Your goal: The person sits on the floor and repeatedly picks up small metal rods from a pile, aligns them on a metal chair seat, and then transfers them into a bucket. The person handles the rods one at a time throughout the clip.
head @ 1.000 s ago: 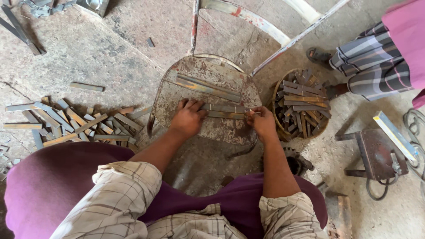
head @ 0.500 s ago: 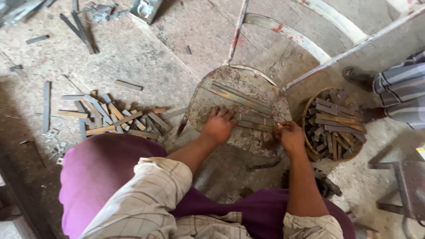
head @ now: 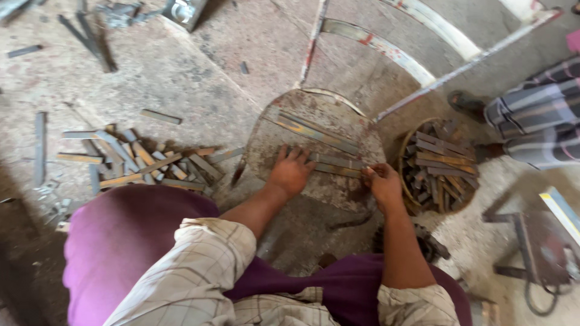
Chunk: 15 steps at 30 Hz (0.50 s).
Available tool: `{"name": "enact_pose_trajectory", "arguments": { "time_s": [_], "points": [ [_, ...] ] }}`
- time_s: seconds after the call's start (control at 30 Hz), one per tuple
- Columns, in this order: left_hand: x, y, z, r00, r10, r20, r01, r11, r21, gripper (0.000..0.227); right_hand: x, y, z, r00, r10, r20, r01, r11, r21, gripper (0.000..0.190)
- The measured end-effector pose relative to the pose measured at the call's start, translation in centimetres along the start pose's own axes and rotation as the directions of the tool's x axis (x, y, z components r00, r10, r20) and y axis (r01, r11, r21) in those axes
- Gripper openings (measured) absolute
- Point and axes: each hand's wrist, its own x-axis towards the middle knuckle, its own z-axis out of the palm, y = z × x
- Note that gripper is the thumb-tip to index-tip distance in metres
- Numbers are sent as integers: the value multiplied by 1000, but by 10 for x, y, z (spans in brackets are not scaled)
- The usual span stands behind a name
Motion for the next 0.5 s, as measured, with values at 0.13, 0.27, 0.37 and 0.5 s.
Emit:
{"name": "enact_pose_trajectory", "arguments": {
  "time_s": [0.13, 0.27, 0.37, 0.5],
  "points": [
    [-2, -5, 2, 1000, 6, 22, -6, 1000, 1, 30, 10, 21, 2, 998, -62, -30, 62, 998, 0, 17],
    [-3, -8, -1, 1000, 21, -12, -21, 1000, -8, 34, 7, 19, 7, 994, -86, -60, 79, 991, -112, 18],
    [-3, -5, -6, 1000, 24, -5, -24, 1000, 4, 36, -4, 6, 5, 994, -99, -34, 95, 989, -111, 16],
    [-3, -1, -14, 999, -10, 39, 8, 999, 46, 34, -22, -18, 10, 998, -18, -55, 6, 975, -224, 17]
  ]
}}
